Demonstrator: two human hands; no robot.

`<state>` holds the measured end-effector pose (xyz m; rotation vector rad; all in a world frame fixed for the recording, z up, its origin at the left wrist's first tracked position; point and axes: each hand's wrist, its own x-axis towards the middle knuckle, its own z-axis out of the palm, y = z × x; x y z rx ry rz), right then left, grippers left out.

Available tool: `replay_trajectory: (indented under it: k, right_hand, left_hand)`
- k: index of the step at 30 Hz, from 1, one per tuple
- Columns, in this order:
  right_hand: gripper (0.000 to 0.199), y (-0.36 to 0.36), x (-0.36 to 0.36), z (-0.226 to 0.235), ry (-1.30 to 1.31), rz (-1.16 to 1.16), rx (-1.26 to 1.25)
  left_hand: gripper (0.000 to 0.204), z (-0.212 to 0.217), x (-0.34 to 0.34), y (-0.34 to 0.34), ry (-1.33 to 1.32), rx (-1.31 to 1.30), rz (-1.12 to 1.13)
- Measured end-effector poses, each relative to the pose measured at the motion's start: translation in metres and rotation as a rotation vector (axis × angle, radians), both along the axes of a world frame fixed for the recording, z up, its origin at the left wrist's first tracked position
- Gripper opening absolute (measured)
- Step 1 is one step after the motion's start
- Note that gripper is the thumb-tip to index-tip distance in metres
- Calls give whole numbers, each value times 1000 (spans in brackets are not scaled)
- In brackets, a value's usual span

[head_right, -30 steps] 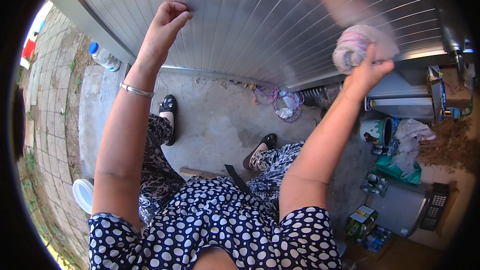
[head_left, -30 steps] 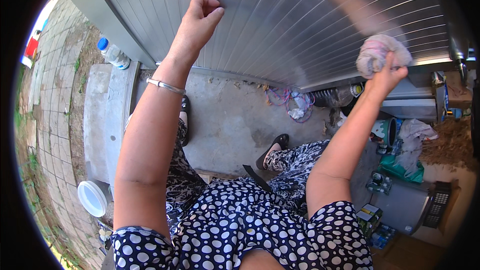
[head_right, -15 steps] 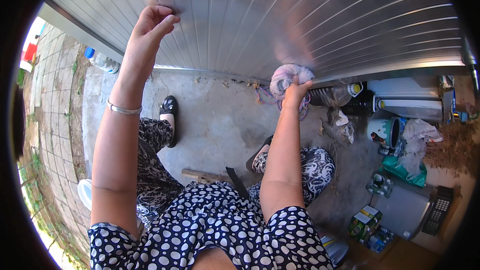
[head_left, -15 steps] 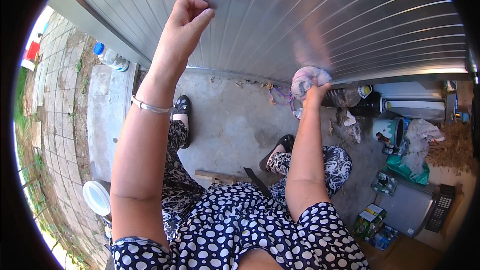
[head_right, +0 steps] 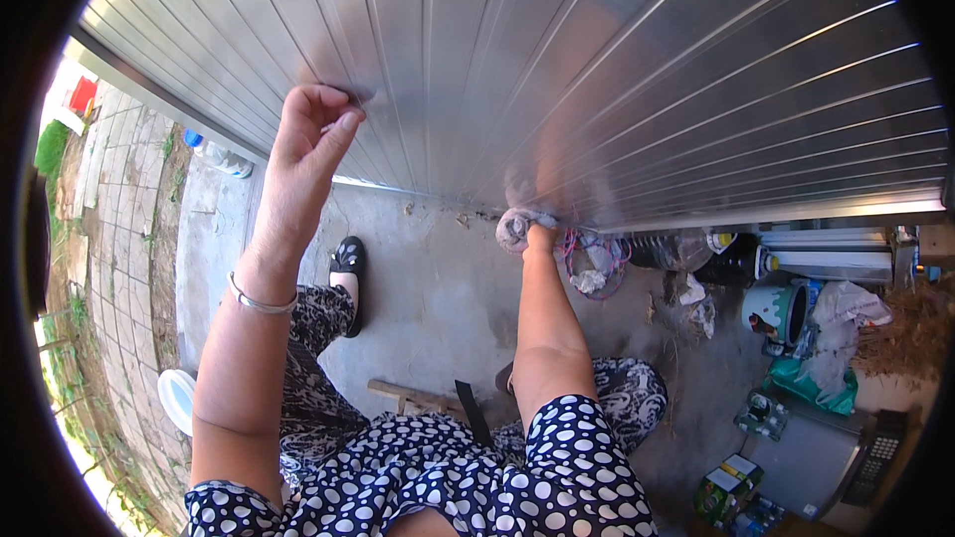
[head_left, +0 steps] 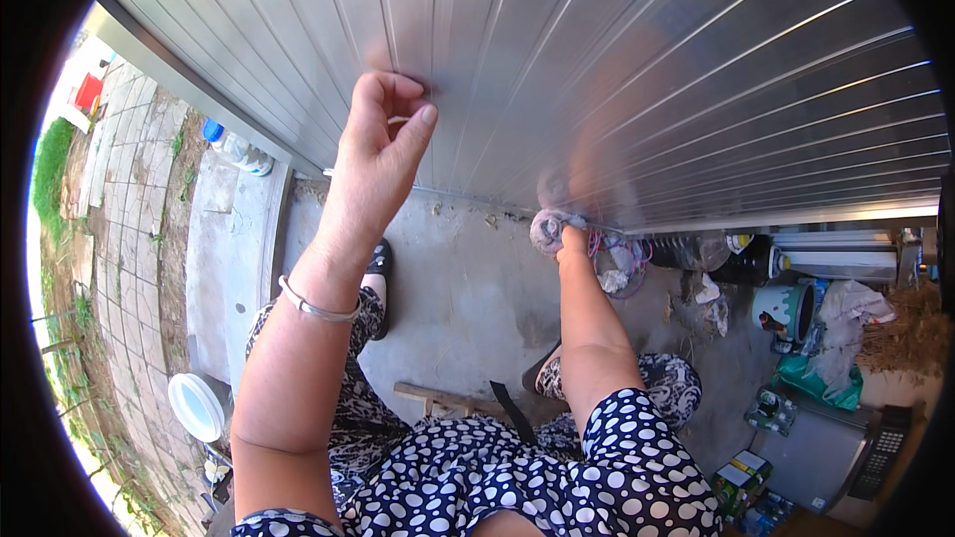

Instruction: The person wipes the surface of a metal rolling shutter door with a cloth. They clean the exterior face of the door, moving from the bottom to the top, and then wipe the door handle and the interior frame after opening the door.

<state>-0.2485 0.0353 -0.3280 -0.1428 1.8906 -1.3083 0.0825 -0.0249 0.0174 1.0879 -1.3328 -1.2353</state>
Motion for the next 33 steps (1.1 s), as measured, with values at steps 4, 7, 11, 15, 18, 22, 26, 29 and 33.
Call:
replay_trajectory:
  k: [4, 7, 11, 15, 18, 22, 26, 29, 33]
  right_hand:
    - [53, -1, 4, 16, -46, -105, 81]
    - [45, 9, -4, 34, 52, -128, -36]
    - [30, 33, -38, 76, 169, -121, -315]
    - [26, 40, -31, 190, 360, -109, -508]
    - [23, 47, -41, 296, 588, -127, -649]
    - [35, 38, -52, 428, 835, -49, -890]
    - [46, 35, -34, 503, 939, -104, -1055]
    - [54, 18, -45, 463, 1016, -171, -1007]
    - [54, 24, -50, 381, 1046, -163, -730]
  left_hand:
    - [20, 3, 0, 2, -24, -18, 8]
    - [20, 1, 1, 1, -8, -6, 11]
    - [22, 4, -4, -1, -45, -10, 5]
    - [22, -2, 3, -5, -61, -21, 39]
    - [21, -7, -1, -10, -12, -51, 8]
    - [21, -10, 2, -14, 30, -26, 9]
    - [26, -5, 0, -11, 33, 10, -2]
    - [27, -6, 3, -9, -11, 13, 33]
    - [26, -2, 0, -9, -40, 10, 44]
